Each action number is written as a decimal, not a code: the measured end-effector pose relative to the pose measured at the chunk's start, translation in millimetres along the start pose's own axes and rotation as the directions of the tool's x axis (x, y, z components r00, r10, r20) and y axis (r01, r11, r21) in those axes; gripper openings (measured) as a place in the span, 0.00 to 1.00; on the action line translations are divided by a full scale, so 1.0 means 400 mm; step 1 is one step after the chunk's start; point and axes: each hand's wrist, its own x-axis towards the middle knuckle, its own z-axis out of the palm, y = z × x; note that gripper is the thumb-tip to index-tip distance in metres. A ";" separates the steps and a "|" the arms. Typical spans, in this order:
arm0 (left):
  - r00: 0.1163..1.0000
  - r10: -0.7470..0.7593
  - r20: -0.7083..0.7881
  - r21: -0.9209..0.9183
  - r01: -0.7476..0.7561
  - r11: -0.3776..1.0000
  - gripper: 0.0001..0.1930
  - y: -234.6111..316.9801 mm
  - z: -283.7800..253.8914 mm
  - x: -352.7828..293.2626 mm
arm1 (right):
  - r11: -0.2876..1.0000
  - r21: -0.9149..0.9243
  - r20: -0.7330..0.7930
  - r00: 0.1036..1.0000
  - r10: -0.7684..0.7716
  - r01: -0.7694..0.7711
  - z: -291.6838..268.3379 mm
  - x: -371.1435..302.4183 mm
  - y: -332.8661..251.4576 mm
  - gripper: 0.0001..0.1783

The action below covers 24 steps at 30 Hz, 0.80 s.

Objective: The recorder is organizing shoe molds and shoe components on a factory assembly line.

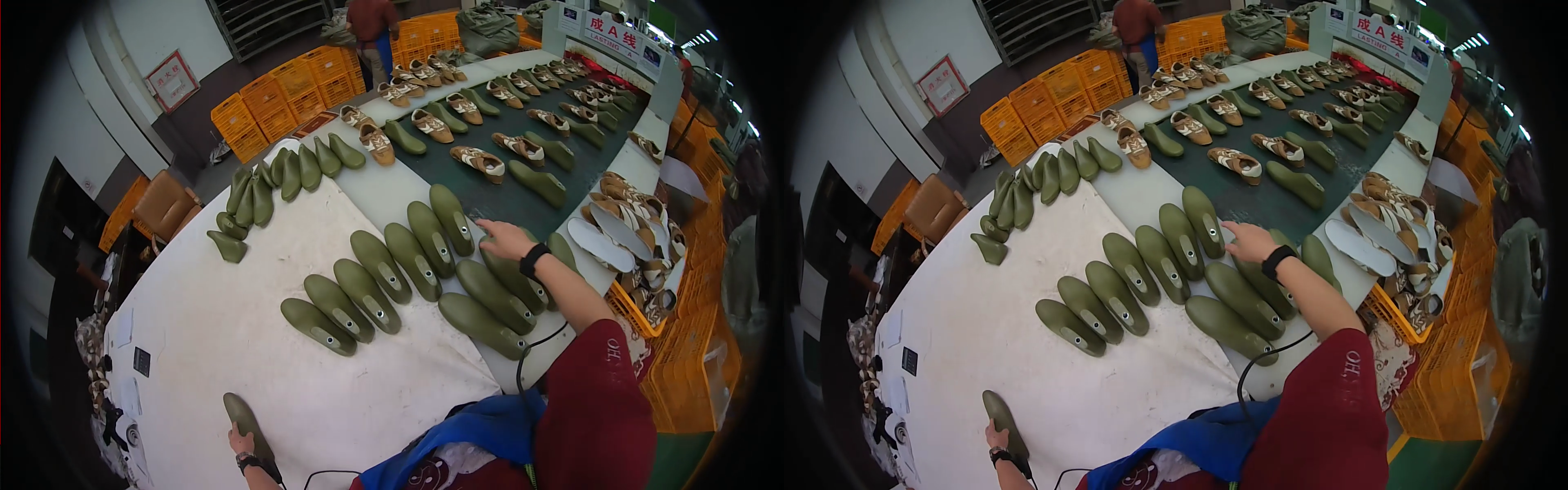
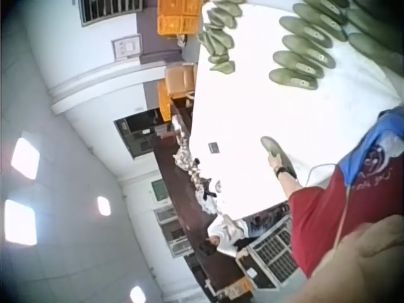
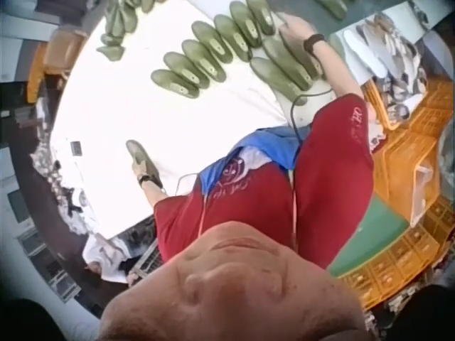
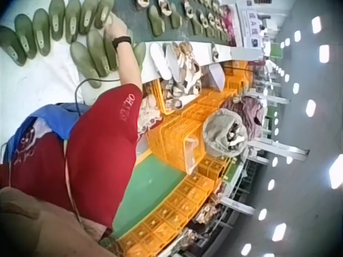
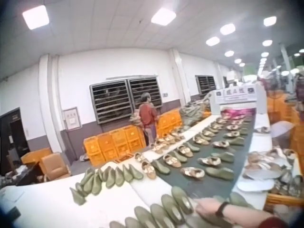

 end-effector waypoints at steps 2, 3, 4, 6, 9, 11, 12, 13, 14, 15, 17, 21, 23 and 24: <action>0.996 0.080 -0.035 0.093 -0.077 0.993 0.30 -0.032 0.003 -0.012 | 0.995 0.096 0.000 1.000 -0.002 0.002 -0.078 -0.127 -0.023 0.25; 0.999 0.035 0.015 -0.224 -0.031 0.974 0.31 -0.028 -0.010 -0.010 | 0.989 0.142 0.033 0.999 0.035 -0.039 -0.122 -0.189 -0.034 0.22; 0.997 0.003 0.073 -0.516 0.035 0.856 0.31 -0.024 -0.021 -0.010 | 0.981 0.174 0.018 0.996 0.089 -0.091 -0.156 -0.249 -0.040 0.21; 0.996 -0.008 0.085 -0.558 0.054 0.828 0.31 -0.037 -0.021 -0.012 | 0.968 0.186 -0.034 0.984 0.177 -0.168 -0.175 -0.344 -0.015 0.21; 0.994 0.013 0.112 -0.694 0.069 0.717 0.31 0.063 0.033 -0.037 | 0.920 0.225 -0.030 0.941 0.337 -0.322 -0.200 -0.431 0.037 0.23; 0.993 0.039 0.112 -0.781 0.063 0.622 0.31 0.173 0.072 -0.115 | 0.985 0.116 -0.237 0.959 0.153 -0.128 -0.136 -0.469 0.147 0.25; 0.997 0.060 0.049 -0.705 -0.008 0.709 0.31 0.232 0.089 -0.169 | 0.981 0.114 -0.216 0.961 0.176 -0.154 -0.125 -0.462 0.167 0.26; 0.996 0.091 -0.011 -0.617 -0.078 0.783 0.31 0.292 0.107 -0.224 | 0.977 0.110 -0.198 0.959 0.200 -0.182 -0.117 -0.451 0.173 0.27; 0.995 0.100 0.008 -0.634 -0.072 0.770 0.31 0.347 0.123 -0.284 | 0.979 0.099 -0.254 0.947 0.196 -0.177 -0.092 -0.444 0.199 0.27; 0.993 0.111 0.028 -0.654 -0.066 0.754 0.31 0.406 0.135 -0.354 | 0.981 0.085 -0.312 0.931 0.190 -0.172 -0.067 -0.437 0.230 0.27; 0.996 0.070 0.063 -0.640 -0.013 0.768 0.30 0.546 0.125 -0.530 | 0.975 0.102 -0.299 0.929 0.217 -0.196 -0.011 -0.417 0.280 0.28; 0.992 0.065 0.105 -0.502 -0.004 0.865 0.32 0.722 0.181 -0.761 | 0.981 0.182 -0.293 0.948 0.126 -0.074 0.033 -0.419 0.332 0.27; 0.977 0.120 0.174 -0.516 -0.013 0.857 0.32 0.834 0.175 -0.848 | 0.981 0.195 -0.288 0.955 0.073 -0.016 0.024 -0.426 0.352 0.26; 0.977 0.172 0.129 -0.541 -0.076 0.837 0.31 0.879 0.194 -0.869 | 0.980 0.197 -0.309 0.949 0.067 -0.005 0.027 -0.427 0.361 0.25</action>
